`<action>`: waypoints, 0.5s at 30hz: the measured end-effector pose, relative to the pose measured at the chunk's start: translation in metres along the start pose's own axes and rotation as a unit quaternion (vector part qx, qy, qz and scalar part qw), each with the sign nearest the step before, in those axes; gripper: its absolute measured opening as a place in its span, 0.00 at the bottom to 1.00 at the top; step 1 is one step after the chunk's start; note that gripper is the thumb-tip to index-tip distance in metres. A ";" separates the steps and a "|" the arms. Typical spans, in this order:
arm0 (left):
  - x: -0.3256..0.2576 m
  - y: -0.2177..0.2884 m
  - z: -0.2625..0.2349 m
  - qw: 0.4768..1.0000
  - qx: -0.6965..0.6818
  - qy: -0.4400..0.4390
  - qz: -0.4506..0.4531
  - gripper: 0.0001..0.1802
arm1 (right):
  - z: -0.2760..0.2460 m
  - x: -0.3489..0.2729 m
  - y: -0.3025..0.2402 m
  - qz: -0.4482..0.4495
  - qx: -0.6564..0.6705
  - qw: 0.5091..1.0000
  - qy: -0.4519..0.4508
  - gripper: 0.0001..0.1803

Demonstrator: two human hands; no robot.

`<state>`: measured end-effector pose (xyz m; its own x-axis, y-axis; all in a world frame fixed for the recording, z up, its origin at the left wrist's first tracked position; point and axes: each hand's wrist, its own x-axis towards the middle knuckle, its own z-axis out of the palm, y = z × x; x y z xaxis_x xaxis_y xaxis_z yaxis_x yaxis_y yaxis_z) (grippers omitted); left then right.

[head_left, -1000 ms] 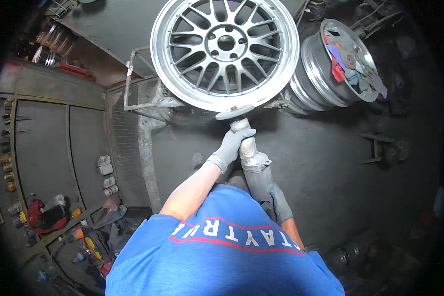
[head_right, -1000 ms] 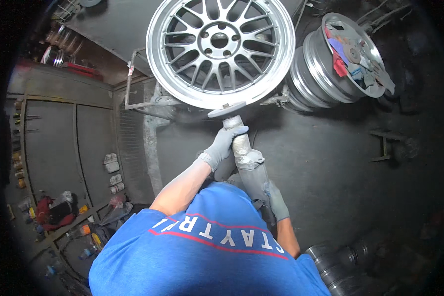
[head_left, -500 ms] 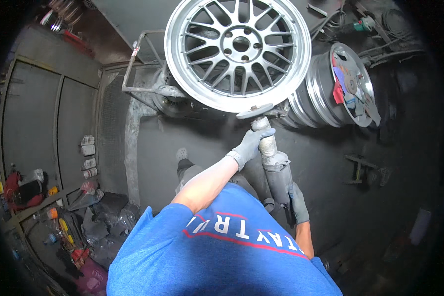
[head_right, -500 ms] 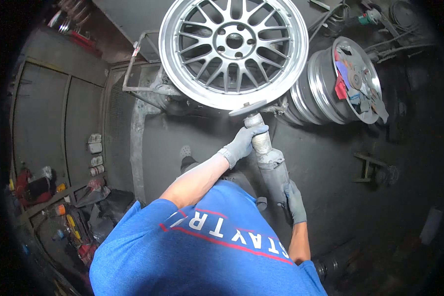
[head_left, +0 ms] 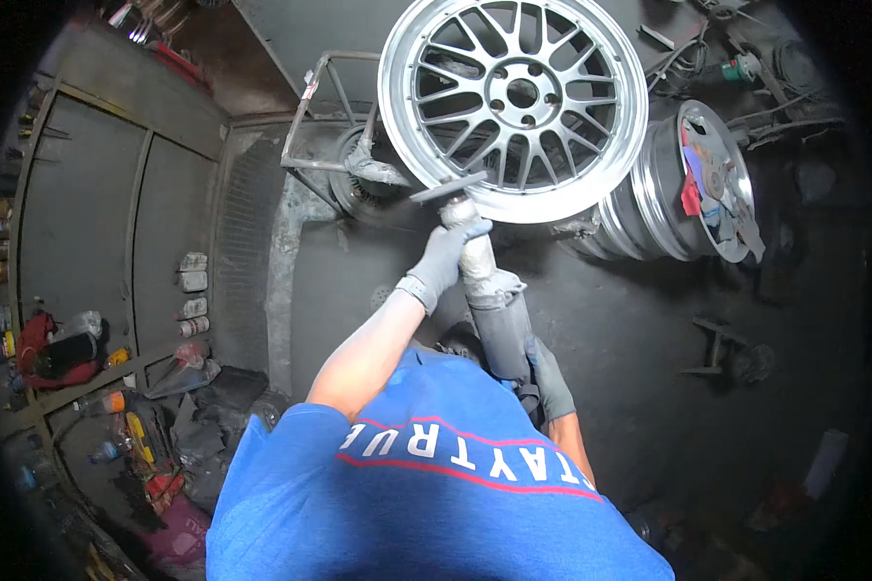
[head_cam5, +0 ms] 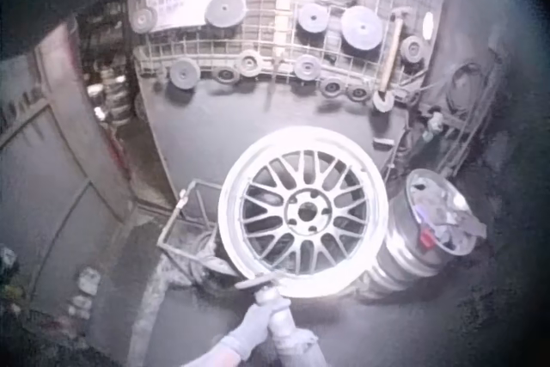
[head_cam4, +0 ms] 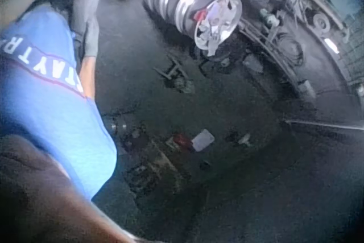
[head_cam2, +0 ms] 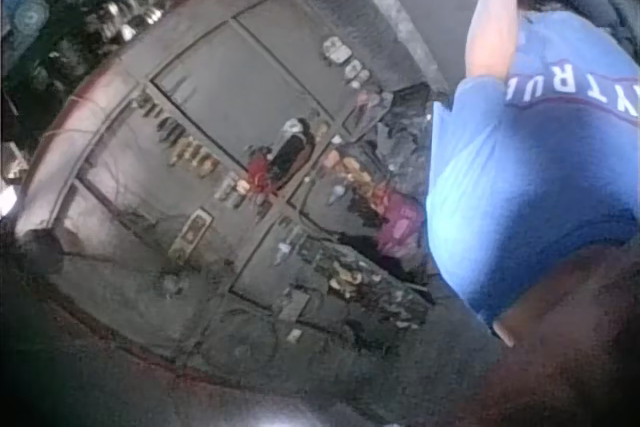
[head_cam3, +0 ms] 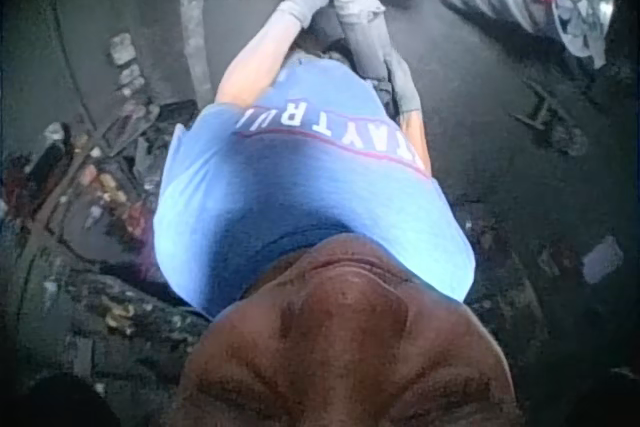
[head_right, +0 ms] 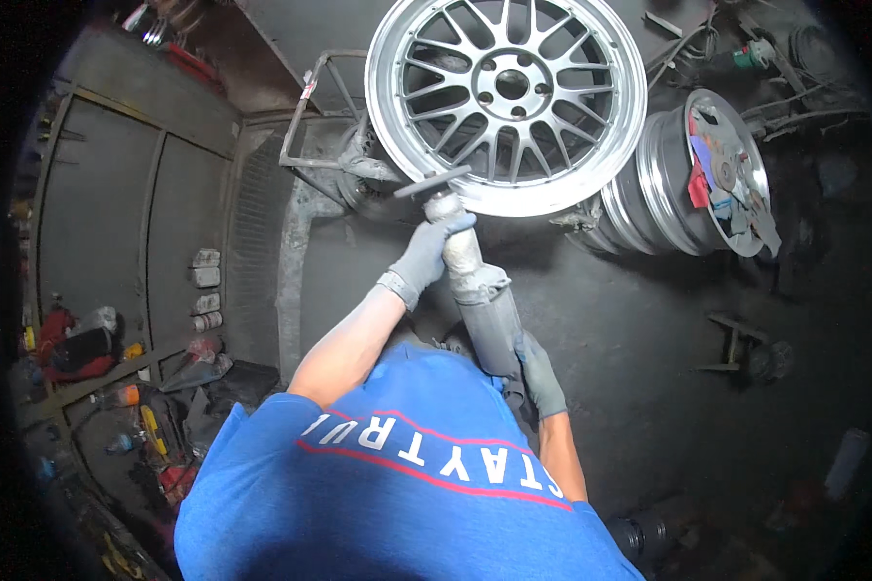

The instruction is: The person uses a handheld angle grinder to grind the outer rim of a silver alloy wheel mounted on a stand. The person repeatedly moves the grinder along the rim edge and occasionally wipes the rim with a cloth.

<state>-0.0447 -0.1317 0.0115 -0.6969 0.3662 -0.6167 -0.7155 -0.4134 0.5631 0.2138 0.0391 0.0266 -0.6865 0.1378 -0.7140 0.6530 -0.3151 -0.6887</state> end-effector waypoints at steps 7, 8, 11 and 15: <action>0.011 0.009 0.001 0.997 0.042 0.046 0.046 0.16 | 0.003 0.012 -0.020 0.083 0.063 0.994 -0.019 0.38; 0.011 0.003 0.007 0.998 0.033 0.043 0.043 0.17 | -0.006 0.012 -0.016 0.061 0.060 0.996 -0.020 0.38; 0.008 -0.025 0.028 0.999 0.016 0.031 0.035 0.19 | -0.039 0.002 0.000 0.017 0.044 0.999 -0.012 0.37; 0.012 -0.070 0.064 0.999 0.036 0.021 0.001 0.18 | -0.069 -0.037 -0.015 0.050 0.037 0.997 0.041 0.37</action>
<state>-0.0060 -0.0449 -0.0006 -0.6968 0.3296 -0.6371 -0.7168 -0.3531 0.6012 0.2517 0.1035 0.0544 -0.5887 0.1774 -0.7887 0.6898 -0.3984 -0.6045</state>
